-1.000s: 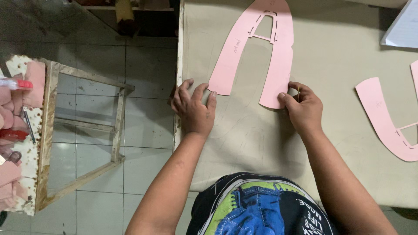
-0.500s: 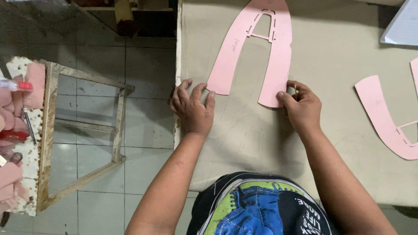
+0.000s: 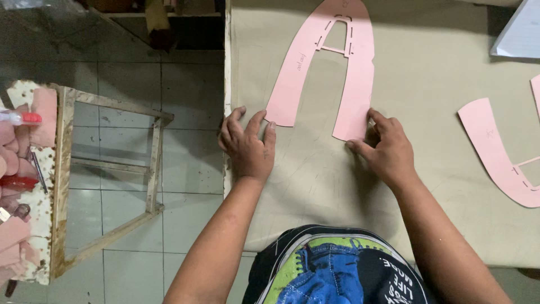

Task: The person arranges pink paper shoe pattern pieces on a table covered with kraft paper, aligns them, and traces along the pattern edges and interior slots with a pen, working on one pattern piece and then the other.

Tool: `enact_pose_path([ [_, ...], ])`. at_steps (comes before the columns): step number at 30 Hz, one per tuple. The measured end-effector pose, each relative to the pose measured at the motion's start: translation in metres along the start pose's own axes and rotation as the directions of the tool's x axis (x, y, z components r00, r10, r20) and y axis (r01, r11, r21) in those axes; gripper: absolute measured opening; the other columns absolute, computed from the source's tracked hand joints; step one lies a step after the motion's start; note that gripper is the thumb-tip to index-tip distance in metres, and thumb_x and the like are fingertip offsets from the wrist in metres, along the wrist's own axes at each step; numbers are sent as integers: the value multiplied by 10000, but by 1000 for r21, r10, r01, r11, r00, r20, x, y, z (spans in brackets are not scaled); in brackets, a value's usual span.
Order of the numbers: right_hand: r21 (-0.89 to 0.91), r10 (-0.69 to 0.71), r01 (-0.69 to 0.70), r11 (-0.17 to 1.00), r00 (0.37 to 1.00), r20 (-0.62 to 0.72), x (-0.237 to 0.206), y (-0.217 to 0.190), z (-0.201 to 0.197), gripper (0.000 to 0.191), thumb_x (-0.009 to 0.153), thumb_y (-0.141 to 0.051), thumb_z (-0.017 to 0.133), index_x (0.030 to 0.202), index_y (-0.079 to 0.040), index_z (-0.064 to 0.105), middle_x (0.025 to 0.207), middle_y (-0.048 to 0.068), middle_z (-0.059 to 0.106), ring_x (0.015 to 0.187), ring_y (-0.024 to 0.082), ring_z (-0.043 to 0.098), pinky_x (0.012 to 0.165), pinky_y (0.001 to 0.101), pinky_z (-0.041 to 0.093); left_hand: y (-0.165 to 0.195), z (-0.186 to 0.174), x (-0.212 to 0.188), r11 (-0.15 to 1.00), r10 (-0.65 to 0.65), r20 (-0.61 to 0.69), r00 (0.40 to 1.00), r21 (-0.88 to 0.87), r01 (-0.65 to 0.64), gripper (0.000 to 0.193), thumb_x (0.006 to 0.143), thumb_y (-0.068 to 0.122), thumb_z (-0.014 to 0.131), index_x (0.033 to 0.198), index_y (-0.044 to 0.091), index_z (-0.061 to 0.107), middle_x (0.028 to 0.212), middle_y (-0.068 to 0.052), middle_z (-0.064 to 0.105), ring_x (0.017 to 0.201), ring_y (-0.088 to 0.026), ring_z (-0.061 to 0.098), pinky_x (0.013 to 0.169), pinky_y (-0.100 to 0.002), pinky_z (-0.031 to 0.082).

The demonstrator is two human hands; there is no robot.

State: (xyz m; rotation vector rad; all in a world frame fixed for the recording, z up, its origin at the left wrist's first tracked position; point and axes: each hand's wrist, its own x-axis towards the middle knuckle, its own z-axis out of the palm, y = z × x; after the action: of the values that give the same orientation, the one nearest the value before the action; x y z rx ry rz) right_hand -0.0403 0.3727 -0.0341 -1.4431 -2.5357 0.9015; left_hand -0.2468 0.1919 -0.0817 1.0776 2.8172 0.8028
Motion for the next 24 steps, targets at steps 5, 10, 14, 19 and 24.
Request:
enact_pose_path([
  [5,52,-27,28,998,999,-19,-1,6,4,747,774,-293,872,1436,-105,578,1046,84,599,889,195,670,818,356,546,1,1,1,1000,-25,4,1000,3,25,336,987,440,640,1256,251,711,1459,-77,413,1410,-322,307,1188,-586,180],
  [10,-2,-27,27,1000,996,-83,-7,3,10,631,836,-316,853,1362,-54,625,1061,108,624,887,223,670,805,367,549,3,0,2,1000,-24,11,1000,-2,24,328,996,434,640,1262,256,712,1475,-73,408,1421,-317,304,1191,-578,184],
  [14,-19,25,-27,999,994,-105,-14,-1,18,482,908,-312,827,1261,-18,681,1067,134,666,895,249,676,818,389,544,3,-1,2,1000,-16,14,1000,2,16,348,977,419,643,1271,243,707,1469,-89,400,1409,-330,285,1181,-592,172],
  [19,112,140,-131,985,987,-77,-14,-1,20,464,894,-310,784,1242,-24,674,1130,119,692,905,239,708,835,376,551,4,-1,5,998,50,56,997,47,-52,311,940,300,648,1234,237,730,1461,-126,402,1357,-371,324,1138,-587,211],
  [24,-34,13,-16,999,996,-88,-11,2,16,459,886,-312,800,1194,4,674,1119,142,690,931,268,699,817,399,545,30,13,27,936,313,215,925,95,-338,281,1019,153,596,1273,36,629,1558,-111,443,1394,-294,475,1217,-384,386],
])
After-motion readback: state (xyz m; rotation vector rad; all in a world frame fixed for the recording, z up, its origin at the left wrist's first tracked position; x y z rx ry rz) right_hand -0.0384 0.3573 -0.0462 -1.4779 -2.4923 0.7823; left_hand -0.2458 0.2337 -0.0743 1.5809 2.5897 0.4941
